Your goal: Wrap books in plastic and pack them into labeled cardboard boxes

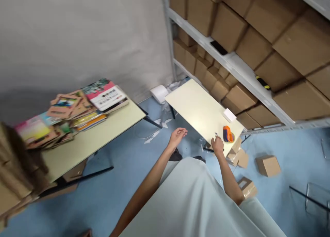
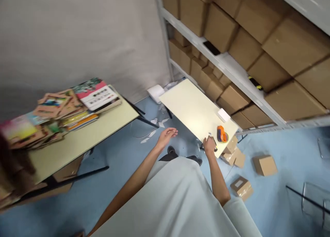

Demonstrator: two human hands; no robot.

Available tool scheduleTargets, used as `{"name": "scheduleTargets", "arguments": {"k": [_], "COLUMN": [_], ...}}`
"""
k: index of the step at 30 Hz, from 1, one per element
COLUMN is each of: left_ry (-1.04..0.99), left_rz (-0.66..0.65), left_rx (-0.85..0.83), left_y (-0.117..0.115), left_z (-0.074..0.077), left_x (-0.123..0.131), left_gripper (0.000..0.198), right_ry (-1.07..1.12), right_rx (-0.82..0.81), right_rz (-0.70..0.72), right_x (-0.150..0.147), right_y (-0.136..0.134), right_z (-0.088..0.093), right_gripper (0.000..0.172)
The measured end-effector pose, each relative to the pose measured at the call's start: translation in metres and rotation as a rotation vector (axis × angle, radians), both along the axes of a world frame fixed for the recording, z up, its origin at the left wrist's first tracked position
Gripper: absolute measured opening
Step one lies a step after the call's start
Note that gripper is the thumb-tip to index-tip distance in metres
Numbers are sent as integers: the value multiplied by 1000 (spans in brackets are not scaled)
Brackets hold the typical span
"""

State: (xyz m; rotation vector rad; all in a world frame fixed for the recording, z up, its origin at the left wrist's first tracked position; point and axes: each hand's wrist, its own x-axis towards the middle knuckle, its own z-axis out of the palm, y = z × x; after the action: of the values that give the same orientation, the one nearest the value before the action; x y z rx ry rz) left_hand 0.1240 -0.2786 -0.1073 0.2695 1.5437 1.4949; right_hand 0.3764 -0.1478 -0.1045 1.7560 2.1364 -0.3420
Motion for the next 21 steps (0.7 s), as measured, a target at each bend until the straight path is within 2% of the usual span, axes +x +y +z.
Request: {"name": "scheduleTargets", "arguments": {"k": [5, 11, 17, 19, 21], "left_ry": [-42, 33, 122, 121, 110], "left_rz": [204, 502, 826, 919, 969], "left_rx": [80, 80, -25, -84, -129], "left_y": [-39, -105, -187, -205, -212], "left_z": [13, 11, 8, 7, 2], "left_x": [-83, -160, -230, -252, -276], "left_gripper": [55, 46, 43, 44, 46], "right_ry": [357, 596, 703, 710, 693], "right_rx": [36, -85, -248, -300, -331], "right_rz": [222, 509, 778, 841, 861], "right_x": [-120, -268, -423, -473, -519], "right_y": [-15, -26, -47, -55, -60], "right_z": [27, 46, 34, 27, 18], "right_gripper": [51, 59, 52, 46, 41]}}
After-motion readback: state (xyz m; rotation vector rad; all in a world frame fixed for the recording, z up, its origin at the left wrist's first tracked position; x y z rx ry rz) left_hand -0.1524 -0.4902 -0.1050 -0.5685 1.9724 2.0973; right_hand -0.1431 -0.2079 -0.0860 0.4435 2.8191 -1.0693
